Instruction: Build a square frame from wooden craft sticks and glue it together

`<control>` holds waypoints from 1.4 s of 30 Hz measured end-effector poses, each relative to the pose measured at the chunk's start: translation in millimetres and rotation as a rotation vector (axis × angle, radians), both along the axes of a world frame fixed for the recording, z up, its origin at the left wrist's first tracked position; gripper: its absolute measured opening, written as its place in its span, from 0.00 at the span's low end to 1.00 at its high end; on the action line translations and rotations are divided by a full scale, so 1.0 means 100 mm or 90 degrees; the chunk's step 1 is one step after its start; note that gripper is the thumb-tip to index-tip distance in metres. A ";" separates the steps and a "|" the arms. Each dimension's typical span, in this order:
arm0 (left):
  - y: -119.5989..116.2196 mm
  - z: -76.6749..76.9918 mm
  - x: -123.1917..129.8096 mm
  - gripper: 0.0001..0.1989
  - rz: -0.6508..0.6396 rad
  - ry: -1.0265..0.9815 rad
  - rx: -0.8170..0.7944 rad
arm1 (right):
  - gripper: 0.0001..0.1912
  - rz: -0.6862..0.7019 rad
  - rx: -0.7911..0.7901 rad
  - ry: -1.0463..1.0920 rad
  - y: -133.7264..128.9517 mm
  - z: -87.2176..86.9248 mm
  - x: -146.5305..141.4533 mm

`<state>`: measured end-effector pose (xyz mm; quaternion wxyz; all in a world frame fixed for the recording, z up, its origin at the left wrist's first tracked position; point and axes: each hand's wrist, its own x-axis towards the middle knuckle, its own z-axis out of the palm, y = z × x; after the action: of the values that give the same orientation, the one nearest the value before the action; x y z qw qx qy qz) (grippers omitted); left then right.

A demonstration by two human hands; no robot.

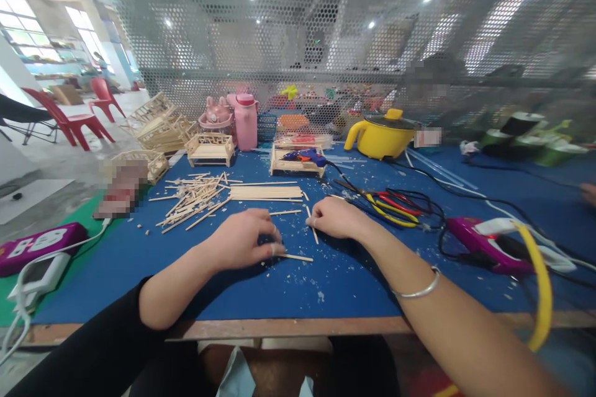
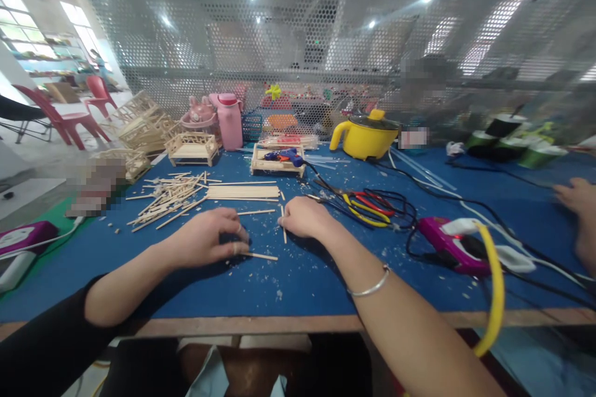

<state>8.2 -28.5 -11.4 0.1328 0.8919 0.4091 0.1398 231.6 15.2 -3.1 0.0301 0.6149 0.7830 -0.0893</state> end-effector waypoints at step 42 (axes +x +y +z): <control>0.03 -0.15 0.08 0.08 0.106 -0.043 -0.008 | 0.11 -0.010 -0.009 -0.078 -0.28 0.09 -0.21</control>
<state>16.4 -25.5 -26.1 0.1397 0.8487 0.4780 0.1781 210.5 -12.5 6.1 0.0814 0.6253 0.7741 -0.0572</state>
